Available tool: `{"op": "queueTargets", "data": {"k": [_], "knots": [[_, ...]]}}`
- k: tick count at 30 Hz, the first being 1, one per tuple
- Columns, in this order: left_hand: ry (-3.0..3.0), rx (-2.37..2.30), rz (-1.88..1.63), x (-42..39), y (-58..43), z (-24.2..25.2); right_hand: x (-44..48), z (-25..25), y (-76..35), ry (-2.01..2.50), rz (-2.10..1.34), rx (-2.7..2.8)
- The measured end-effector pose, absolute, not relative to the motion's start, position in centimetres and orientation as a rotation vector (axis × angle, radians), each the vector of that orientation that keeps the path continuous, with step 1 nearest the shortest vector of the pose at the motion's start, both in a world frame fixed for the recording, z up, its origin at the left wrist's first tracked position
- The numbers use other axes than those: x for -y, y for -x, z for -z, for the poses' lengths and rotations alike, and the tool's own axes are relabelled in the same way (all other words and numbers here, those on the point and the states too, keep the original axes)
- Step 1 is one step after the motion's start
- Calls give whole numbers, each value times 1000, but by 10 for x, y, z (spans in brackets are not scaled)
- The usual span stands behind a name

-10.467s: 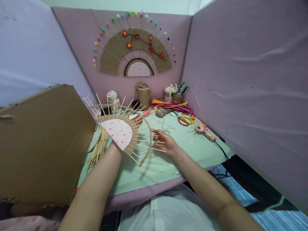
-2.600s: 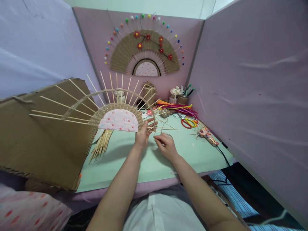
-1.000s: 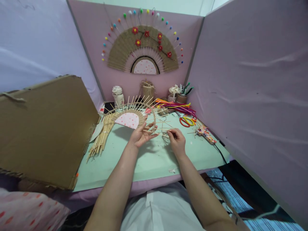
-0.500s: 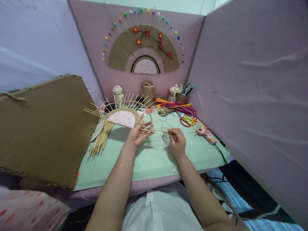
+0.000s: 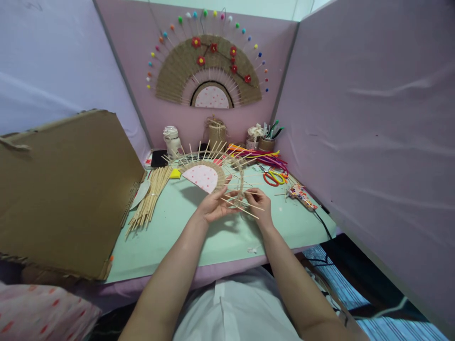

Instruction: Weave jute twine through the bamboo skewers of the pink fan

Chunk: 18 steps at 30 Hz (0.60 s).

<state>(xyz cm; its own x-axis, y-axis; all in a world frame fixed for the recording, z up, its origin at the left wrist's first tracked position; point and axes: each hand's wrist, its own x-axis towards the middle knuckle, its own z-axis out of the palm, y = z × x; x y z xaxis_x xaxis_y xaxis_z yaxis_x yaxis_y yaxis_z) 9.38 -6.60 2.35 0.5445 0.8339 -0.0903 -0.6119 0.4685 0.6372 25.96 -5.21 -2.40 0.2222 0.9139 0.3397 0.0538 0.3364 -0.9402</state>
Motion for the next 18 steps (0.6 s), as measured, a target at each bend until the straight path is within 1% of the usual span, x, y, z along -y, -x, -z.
{"op": "queueTargets", "data": {"k": [7, 18], "knots": [[-581, -406, -866, 70, -105, -20, 50, 30, -260, 1070, -800, 1165], [-599, -511, -919, 67, -102, -17, 55, 21, -263, 1121, -704, 1102]]}}
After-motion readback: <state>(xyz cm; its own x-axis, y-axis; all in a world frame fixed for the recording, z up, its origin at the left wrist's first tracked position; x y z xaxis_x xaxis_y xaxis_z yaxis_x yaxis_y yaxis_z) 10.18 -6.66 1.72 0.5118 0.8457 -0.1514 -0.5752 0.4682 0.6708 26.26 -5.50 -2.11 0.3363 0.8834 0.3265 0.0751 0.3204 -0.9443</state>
